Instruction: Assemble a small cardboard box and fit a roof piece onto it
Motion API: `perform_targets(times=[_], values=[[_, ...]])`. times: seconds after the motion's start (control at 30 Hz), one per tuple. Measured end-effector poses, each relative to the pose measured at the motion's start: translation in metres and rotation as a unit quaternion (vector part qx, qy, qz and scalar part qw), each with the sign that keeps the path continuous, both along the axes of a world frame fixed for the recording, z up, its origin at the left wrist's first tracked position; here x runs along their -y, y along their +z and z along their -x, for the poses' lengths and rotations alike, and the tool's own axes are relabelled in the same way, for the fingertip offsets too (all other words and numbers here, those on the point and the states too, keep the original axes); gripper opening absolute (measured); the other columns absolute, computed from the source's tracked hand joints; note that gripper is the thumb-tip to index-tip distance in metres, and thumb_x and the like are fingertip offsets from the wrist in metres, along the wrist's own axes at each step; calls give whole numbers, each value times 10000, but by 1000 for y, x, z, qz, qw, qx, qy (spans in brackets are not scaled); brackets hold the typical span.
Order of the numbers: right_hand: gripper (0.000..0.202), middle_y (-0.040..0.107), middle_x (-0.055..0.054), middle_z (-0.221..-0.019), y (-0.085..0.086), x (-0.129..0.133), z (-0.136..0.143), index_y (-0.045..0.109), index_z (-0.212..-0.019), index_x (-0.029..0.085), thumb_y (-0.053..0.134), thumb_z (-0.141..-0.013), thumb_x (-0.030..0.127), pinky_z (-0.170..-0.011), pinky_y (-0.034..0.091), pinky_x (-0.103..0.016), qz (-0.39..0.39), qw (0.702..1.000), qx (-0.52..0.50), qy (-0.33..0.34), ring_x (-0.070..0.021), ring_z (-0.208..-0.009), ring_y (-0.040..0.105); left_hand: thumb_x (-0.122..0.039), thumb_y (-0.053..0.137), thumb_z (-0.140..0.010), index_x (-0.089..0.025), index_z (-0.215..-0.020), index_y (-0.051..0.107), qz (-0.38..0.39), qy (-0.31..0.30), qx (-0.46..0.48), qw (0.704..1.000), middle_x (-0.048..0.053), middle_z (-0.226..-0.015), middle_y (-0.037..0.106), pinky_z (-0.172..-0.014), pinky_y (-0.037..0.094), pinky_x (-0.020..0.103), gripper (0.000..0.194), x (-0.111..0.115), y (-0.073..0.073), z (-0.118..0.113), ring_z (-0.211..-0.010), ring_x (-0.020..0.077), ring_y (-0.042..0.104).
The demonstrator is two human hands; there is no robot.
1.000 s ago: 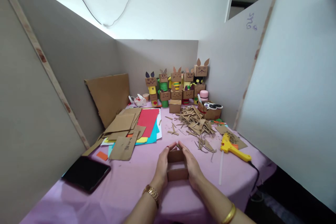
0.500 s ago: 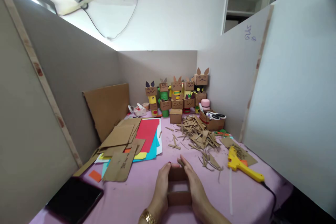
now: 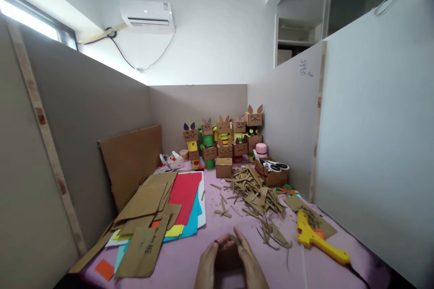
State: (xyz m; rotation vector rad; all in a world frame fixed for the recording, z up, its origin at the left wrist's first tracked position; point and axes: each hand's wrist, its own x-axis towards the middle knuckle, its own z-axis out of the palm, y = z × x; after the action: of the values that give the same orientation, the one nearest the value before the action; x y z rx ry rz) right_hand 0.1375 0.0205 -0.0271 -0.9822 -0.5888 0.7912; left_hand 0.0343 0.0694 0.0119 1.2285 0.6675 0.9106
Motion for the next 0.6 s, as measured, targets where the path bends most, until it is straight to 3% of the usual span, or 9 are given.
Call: perform_targets(times=[0.2, 0.4, 0.5, 0.6], values=[[520, 684, -85, -1112, 12, 7, 0, 710, -975, 231, 586, -677, 639, -1013, 327, -418, 9, 999, 44, -10, -298, -1133, 534, -520, 560, -758, -167, -1244, 472, -17, -35, 37, 999, 63, -835, 736, -886, 416, 365, 607, -1, 0, 0, -923, 258, 641], [429, 720, -47, -912, 12, 7, -1, 676, -810, 234, 560, -696, 631, -842, 426, -355, -5, 998, 63, 10, -268, -931, 609, -496, 617, -712, -188, -984, 637, -26, -13, 25, 999, 46, -789, 725, -808, 437, 333, 411, 3, 5, 4, -817, 243, 641], [406, 715, -23, -821, 11, 6, 0, 615, -732, 239, 544, -704, 637, -704, 456, -322, -13, 998, 59, 28, -241, -785, 627, -512, 618, -690, -185, -878, 657, -29, 7, 22, 999, 40, -713, 705, -756, 439, 334, 379, 4, 3, 2, -757, 242, 624], [408, 705, -20, -839, 12, 7, -1, 620, -712, 235, 564, -694, 639, -702, 452, -302, -20, 997, 67, 35, -228, -781, 616, -519, 592, -689, -191, -828, 649, -28, 29, 25, 999, 31, -674, 689, -741, 438, 336, 360, 6, 1, -2, -733, 238, 613]])
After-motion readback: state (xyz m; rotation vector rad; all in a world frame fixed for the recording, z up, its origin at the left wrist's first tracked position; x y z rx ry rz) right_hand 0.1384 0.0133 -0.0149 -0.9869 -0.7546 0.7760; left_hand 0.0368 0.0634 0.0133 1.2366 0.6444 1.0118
